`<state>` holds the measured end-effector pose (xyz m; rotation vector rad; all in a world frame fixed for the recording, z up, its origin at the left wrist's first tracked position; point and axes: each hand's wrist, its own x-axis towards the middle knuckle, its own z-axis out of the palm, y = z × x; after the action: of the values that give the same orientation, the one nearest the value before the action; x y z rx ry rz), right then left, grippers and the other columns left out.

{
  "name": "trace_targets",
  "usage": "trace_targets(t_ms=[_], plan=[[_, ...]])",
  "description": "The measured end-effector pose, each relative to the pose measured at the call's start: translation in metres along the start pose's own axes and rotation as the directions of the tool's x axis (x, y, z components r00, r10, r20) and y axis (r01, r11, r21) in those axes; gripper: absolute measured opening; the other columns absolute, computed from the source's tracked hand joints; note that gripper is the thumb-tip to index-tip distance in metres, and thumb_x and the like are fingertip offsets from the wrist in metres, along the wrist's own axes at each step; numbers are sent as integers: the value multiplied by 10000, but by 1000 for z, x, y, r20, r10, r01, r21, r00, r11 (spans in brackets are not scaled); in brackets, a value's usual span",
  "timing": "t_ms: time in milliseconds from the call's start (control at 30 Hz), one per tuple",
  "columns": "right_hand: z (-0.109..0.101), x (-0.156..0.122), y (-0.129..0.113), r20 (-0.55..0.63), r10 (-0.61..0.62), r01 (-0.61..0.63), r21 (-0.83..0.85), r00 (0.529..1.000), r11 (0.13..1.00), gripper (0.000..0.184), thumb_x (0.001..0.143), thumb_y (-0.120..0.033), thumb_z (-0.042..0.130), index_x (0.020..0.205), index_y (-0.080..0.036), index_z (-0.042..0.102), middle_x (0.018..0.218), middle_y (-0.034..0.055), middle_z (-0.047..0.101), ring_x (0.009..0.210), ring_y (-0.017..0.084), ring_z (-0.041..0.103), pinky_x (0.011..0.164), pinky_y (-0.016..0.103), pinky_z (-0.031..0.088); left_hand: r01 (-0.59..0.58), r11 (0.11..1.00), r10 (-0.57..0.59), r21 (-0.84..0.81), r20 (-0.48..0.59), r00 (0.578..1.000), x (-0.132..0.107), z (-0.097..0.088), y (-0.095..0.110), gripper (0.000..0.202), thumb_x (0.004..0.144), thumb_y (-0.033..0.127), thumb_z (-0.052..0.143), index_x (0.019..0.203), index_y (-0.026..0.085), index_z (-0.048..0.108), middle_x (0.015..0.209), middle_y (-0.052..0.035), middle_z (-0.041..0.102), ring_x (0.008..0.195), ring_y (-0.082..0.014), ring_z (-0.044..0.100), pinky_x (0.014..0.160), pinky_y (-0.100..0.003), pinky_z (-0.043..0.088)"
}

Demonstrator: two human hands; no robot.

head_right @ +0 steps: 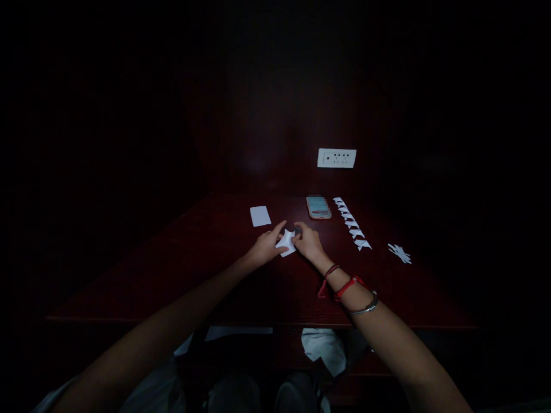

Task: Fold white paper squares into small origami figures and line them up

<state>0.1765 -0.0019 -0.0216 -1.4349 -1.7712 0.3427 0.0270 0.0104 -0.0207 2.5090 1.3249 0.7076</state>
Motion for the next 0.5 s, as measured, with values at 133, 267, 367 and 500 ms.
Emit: trace_targets(t_ms=[133, 267, 367, 500], plan=[[0, 0, 0, -3, 23, -22, 26, 1000, 999, 419, 599, -101, 483, 1012, -170, 479, 564, -28, 580, 504, 95, 531, 535, 209, 411, 24, 994, -23, -111, 6, 1000, 2, 5, -4, 770, 612, 210, 606, 1241, 213, 163, 926, -34, 560, 875, -175, 511, 756, -295, 375], [1, -1, -2, -14, 68, -67, 32, 998, 997, 404, 601, -107, 499, 1001, -162, 478, 522, -33, 579, 531, 103, 550, 559, 210, 419, 38, 984, -38, -174, 3, 999, 4, 9, -7, 773, 606, 203, 608, 1240, 215, 167, 892, -8, 573, 842, -156, 521, 750, -283, 380], [2, -3, -3, -2, 101, -101, 40, 995, 994, 401, 607, -136, 503, 1006, -165, 469, 514, -34, 578, 487, 100, 538, 531, 210, 419, 37, 985, -39, -166, -8, 999, 4, 10, -7, 753, 609, 222, 605, 1234, 210, 184, 882, -4, 575, 847, -151, 515, 750, -282, 375], [4, -3, 0, -4, 131, -130, 40, 991, 991, 414, 607, -165, 509, 1019, -169, 466, 535, -30, 580, 451, 96, 522, 494, 208, 411, 25, 992, -27, -122, -20, 999, 3, 7, -5, 727, 611, 231, 601, 1223, 203, 211, 854, 3, 577, 837, -155, 512, 735, -283, 377]])
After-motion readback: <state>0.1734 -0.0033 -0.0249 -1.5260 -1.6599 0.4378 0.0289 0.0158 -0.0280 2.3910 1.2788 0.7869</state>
